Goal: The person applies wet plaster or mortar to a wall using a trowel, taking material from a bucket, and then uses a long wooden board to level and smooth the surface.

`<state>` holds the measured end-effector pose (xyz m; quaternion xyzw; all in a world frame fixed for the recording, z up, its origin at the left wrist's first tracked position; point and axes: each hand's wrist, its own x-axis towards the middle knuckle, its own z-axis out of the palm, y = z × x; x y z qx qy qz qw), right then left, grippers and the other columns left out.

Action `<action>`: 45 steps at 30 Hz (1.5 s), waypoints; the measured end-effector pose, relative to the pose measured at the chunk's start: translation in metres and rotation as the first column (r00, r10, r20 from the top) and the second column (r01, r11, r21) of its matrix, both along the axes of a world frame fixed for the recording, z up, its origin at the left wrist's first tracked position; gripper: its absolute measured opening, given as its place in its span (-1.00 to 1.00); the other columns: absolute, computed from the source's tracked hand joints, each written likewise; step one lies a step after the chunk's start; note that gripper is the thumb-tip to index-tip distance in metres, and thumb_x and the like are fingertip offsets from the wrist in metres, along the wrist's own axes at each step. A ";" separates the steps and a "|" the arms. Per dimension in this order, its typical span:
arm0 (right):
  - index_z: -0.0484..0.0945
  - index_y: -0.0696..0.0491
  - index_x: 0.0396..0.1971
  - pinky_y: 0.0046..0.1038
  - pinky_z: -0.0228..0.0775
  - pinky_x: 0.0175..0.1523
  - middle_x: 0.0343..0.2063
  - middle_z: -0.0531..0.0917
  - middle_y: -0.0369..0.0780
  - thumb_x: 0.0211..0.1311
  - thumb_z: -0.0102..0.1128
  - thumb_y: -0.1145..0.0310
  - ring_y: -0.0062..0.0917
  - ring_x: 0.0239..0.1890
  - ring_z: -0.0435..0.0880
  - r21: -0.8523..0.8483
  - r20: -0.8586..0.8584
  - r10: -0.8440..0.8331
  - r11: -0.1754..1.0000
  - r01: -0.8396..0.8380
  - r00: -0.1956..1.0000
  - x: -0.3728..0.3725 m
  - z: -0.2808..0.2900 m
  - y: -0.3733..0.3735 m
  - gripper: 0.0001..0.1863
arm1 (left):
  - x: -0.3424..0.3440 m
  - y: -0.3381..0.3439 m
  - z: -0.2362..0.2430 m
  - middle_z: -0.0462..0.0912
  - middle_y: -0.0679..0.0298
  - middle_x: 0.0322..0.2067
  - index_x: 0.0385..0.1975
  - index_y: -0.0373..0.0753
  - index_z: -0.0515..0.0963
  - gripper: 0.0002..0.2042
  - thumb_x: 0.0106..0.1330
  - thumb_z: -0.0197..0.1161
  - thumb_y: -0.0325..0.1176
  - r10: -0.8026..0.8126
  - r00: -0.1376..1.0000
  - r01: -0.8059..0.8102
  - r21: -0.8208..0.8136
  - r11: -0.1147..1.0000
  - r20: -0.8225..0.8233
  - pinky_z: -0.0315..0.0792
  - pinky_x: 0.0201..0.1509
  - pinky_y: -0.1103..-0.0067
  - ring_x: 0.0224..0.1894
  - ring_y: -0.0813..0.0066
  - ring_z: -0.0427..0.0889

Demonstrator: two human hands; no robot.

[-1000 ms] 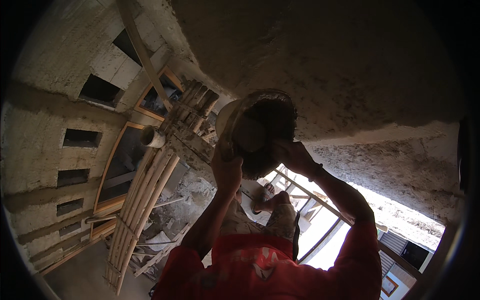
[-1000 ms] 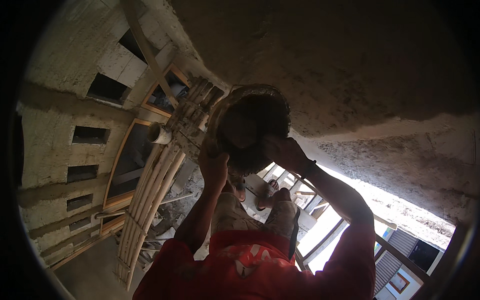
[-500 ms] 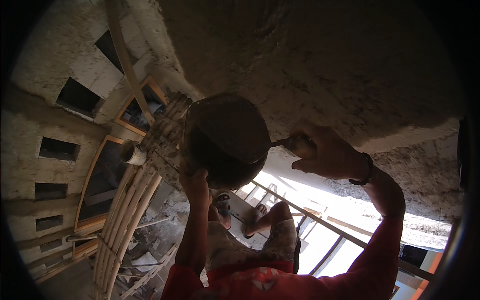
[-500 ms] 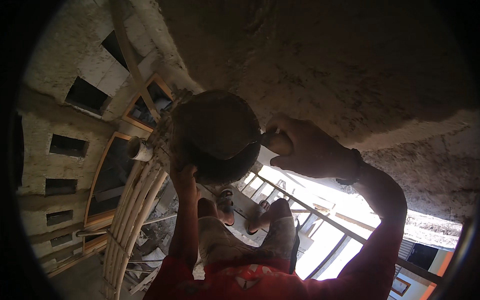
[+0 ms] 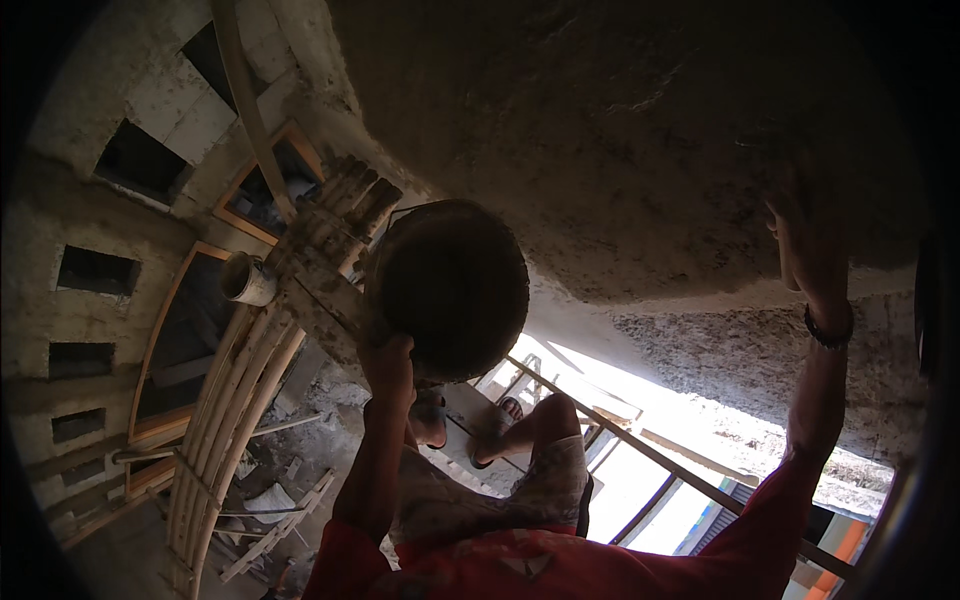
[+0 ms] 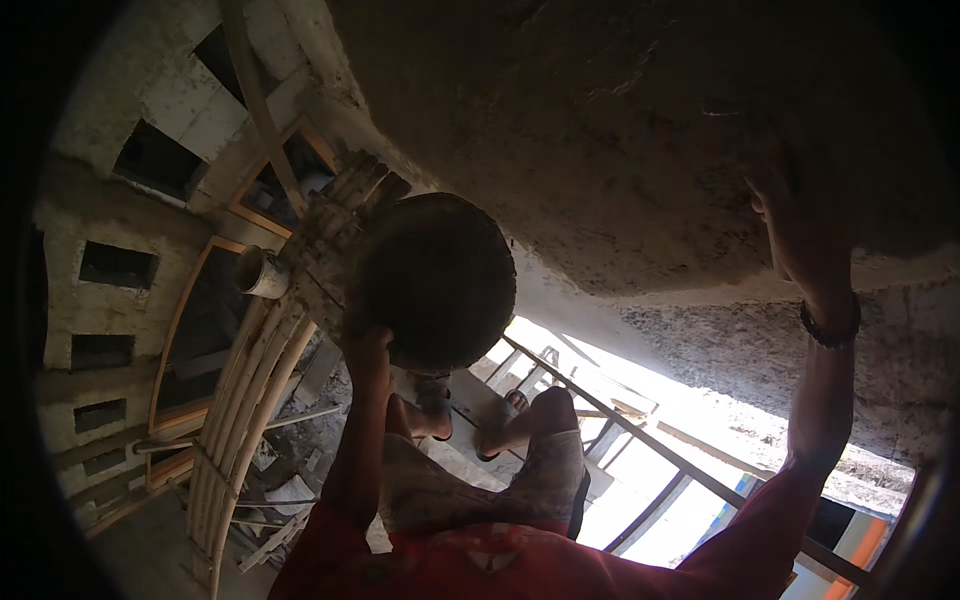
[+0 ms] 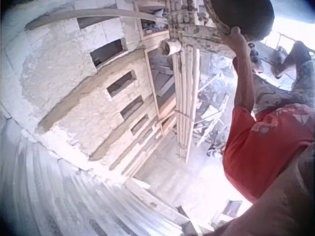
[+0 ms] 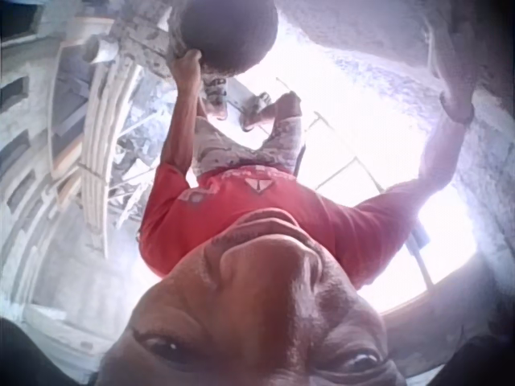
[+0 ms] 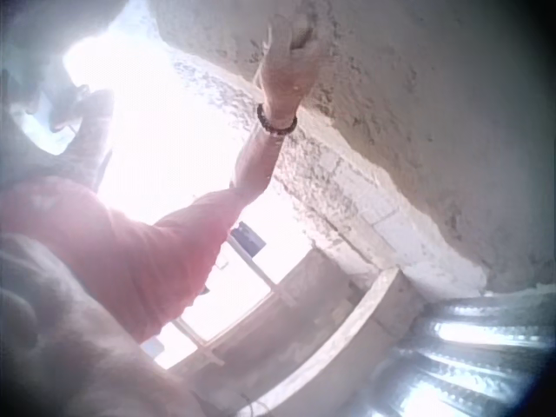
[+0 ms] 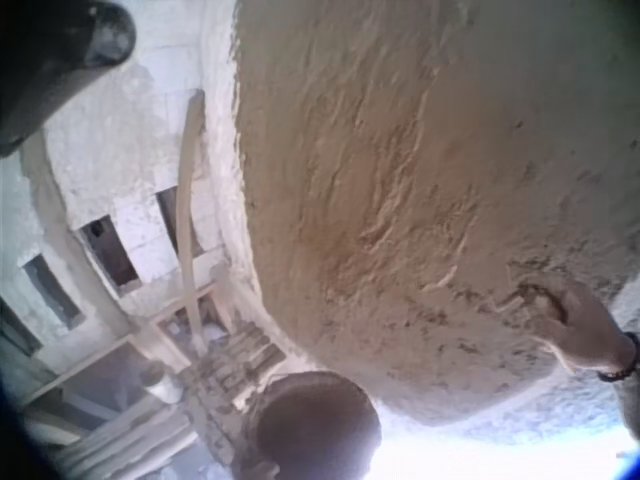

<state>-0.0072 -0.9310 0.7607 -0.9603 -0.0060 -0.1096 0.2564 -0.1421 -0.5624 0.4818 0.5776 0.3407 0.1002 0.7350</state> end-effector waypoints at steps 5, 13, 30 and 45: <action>0.45 0.13 0.10 -0.54 0.46 -0.49 -0.52 0.60 -0.25 0.22 0.13 0.45 -0.62 -0.59 0.59 0.583 -0.661 0.466 0.812 0.012 0.588 -0.033 -0.141 0.044 -0.58 | 0.011 -0.020 -0.025 0.50 0.30 -0.09 0.25 -0.38 0.33 -0.31 -0.07 0.02 -0.67 -0.131 0.990 0.130 0.013 0.991 0.046 0.37 -0.07 0.64 -0.18 0.56 0.48; 0.49 0.10 0.05 -0.31 0.53 -0.35 -0.47 0.64 -0.11 0.38 0.01 0.19 -0.37 -0.46 0.68 -0.025 -0.501 0.505 0.804 -0.595 0.703 -0.027 -0.329 0.096 -0.62 | 0.045 -0.010 -0.088 0.52 0.21 -0.12 0.27 -0.33 0.30 -0.29 -0.07 0.04 -0.65 -0.393 0.915 0.402 0.303 0.864 -0.093 0.45 -0.22 0.60 -0.22 0.52 0.52; 0.47 0.08 -0.03 -0.31 0.53 -0.55 -0.35 0.53 -0.06 0.21 0.05 0.40 -0.28 -0.46 0.64 -0.613 -0.223 0.592 0.533 -0.583 0.775 -0.059 -0.565 0.097 -0.69 | 0.087 -0.010 -0.256 0.56 0.31 -0.39 0.08 -0.39 0.46 -0.45 -0.05 0.16 -0.56 -0.546 0.836 0.518 0.253 0.817 0.051 0.41 -0.30 0.57 -0.40 0.53 0.49; 0.58 0.08 -0.22 -0.26 0.54 -0.28 -0.49 0.64 -0.14 0.22 0.10 0.33 -0.28 -0.33 0.67 -0.517 -0.174 0.640 0.587 -0.622 0.748 -0.009 -0.532 0.105 -0.80 | 0.065 -0.018 -0.227 0.60 0.00 -0.15 0.14 -0.31 0.41 -0.43 0.00 0.19 -0.49 -0.541 0.840 0.372 0.694 0.616 0.030 0.48 -0.04 0.34 -0.13 0.11 0.63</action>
